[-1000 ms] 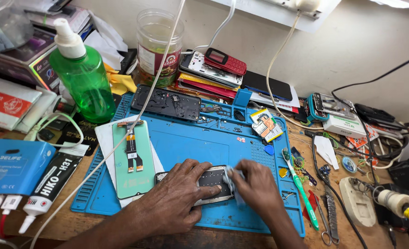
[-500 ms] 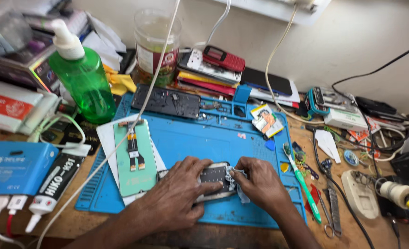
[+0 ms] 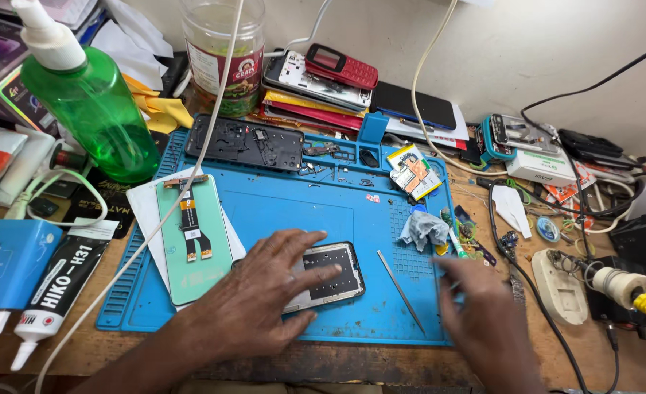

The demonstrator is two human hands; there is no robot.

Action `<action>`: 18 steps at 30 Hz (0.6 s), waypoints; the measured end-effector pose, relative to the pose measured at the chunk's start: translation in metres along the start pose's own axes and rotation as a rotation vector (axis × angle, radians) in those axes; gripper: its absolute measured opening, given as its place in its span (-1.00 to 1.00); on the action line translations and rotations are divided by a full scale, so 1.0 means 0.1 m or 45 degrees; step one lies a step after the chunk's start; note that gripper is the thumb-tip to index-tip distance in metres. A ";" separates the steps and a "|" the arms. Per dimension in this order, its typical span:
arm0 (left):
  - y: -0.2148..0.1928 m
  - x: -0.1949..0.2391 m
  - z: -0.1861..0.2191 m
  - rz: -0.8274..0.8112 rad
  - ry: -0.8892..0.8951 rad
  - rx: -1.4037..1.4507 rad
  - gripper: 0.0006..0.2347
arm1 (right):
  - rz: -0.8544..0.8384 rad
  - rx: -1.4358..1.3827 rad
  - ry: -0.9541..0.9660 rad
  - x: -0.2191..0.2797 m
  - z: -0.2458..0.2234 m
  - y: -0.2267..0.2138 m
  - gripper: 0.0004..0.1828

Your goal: The person cleans the back surface of a disassembled smartphone using a small metal tool to scrape residue and a cloth to wipe the surface. The person repeatedly scrapes and wipes the same area on the phone's back panel.

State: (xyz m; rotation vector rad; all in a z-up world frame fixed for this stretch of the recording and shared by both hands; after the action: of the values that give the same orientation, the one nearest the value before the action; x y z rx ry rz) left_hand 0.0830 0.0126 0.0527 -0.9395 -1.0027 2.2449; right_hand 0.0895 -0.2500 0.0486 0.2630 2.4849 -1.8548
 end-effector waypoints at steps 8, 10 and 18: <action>0.00 -0.37 0.11 0.055 0.095 0.010 -0.74 | -0.194 0.233 -0.239 0.31 -0.36 0.47 -0.52; 0.20 -0.61 0.14 -0.040 0.148 -0.055 -0.70 | -0.166 0.169 -0.275 0.31 -0.39 0.46 -0.55; 0.75 -1.24 0.15 -0.330 0.293 -0.004 -0.95 | 0.002 -0.520 -0.316 0.35 -0.06 0.24 -0.51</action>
State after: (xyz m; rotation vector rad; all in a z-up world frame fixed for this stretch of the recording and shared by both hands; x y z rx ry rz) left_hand 0.1378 -0.1223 0.0486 -0.9822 -0.9628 1.8766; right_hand 0.0591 -0.2332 0.0229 0.0190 2.5981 -1.2431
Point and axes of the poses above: each hand's wrist, its own x-axis away from the middle knuckle, its own y-axis out of the palm, z = x × y, the point moved 8 cm from there along -x, towards the middle knuckle, and after that the axes turned 5 degrees about y, right-handed, at the moved point
